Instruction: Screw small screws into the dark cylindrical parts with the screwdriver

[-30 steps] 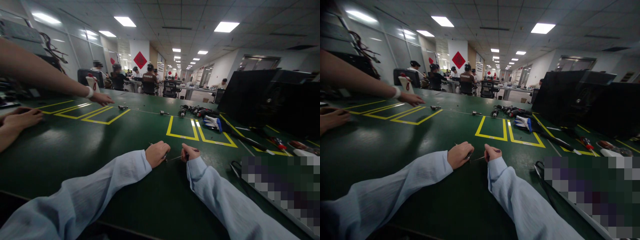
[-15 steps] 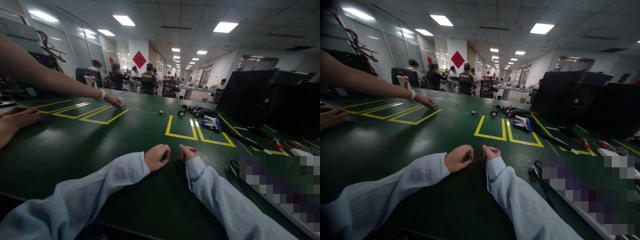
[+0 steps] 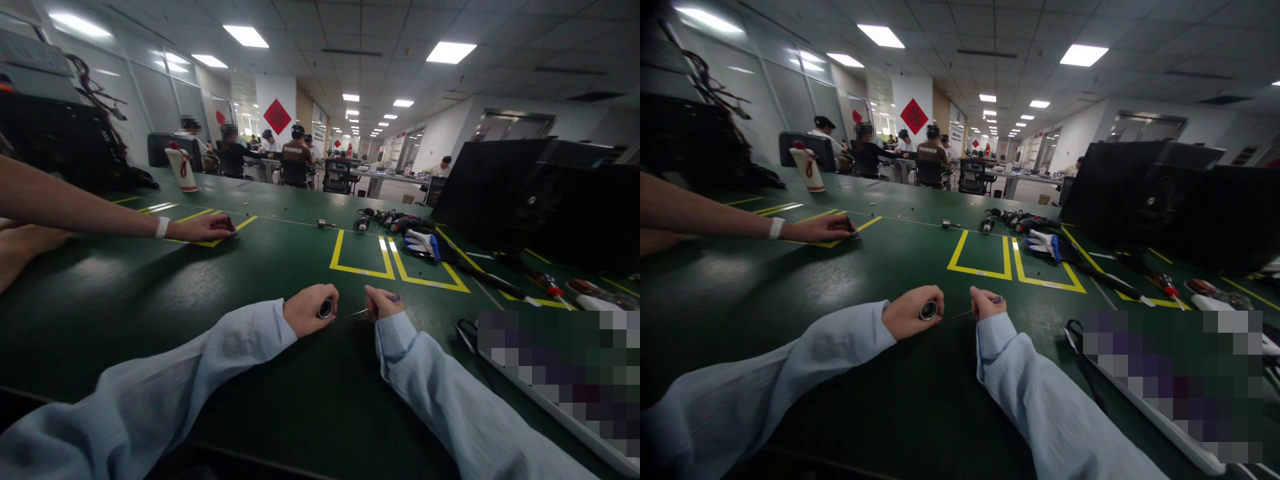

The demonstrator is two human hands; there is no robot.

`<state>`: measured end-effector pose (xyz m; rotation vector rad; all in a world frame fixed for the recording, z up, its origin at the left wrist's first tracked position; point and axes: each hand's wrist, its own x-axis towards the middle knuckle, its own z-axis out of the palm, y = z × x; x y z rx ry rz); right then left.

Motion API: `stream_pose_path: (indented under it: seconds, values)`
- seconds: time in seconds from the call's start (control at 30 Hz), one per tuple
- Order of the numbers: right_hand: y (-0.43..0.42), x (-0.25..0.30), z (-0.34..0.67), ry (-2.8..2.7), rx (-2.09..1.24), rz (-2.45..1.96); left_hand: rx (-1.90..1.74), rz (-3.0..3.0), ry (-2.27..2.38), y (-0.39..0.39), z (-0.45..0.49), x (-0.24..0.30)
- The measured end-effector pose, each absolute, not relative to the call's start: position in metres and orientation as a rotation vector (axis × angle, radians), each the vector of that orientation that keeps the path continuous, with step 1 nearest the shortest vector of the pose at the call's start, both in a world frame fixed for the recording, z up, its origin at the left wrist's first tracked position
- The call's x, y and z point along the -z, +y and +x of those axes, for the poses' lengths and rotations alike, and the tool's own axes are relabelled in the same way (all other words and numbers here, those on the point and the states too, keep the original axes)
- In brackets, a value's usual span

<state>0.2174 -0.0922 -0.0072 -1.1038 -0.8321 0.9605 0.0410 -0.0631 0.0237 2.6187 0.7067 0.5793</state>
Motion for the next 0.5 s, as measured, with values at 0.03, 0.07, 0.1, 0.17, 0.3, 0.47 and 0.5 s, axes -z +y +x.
stream_pose_path:
  seconds: [0.03, 0.07, 0.1, 0.17, 0.3, 0.47, 0.5]
  values:
    - [-0.094, 0.006, 0.215, -0.858, -0.962, -1.107, -0.581, 2.605, 0.743, -0.063, 0.04, -0.025]
    - [-0.096, 0.005, 0.213, -0.887, -0.961, -1.117, -0.579, 2.593, 0.778, -0.062, 0.04, -0.026]
    - [-0.097, 0.003, 0.211, -0.915, -0.956, -1.132, -0.578, 2.586, 0.808, -0.061, 0.039, -0.027]
    - [-0.101, 0.0, 0.207, -0.961, -0.938, -1.172, -0.565, 2.582, 0.834, -0.06, 0.039, -0.028]
    - [-0.105, -0.003, 0.202, -1.062, -0.875, -1.228, -0.534, 2.594, 0.847, -0.06, 0.038, -0.028]
    - [-0.106, -0.006, 0.202, -1.154, -0.81, -1.284, -0.488, 2.624, 0.872, -0.06, 0.039, -0.027]
    - [-0.105, -0.008, 0.204, -1.169, -0.798, -1.301, -0.483, 2.635, 0.87, -0.06, 0.04, -0.027]
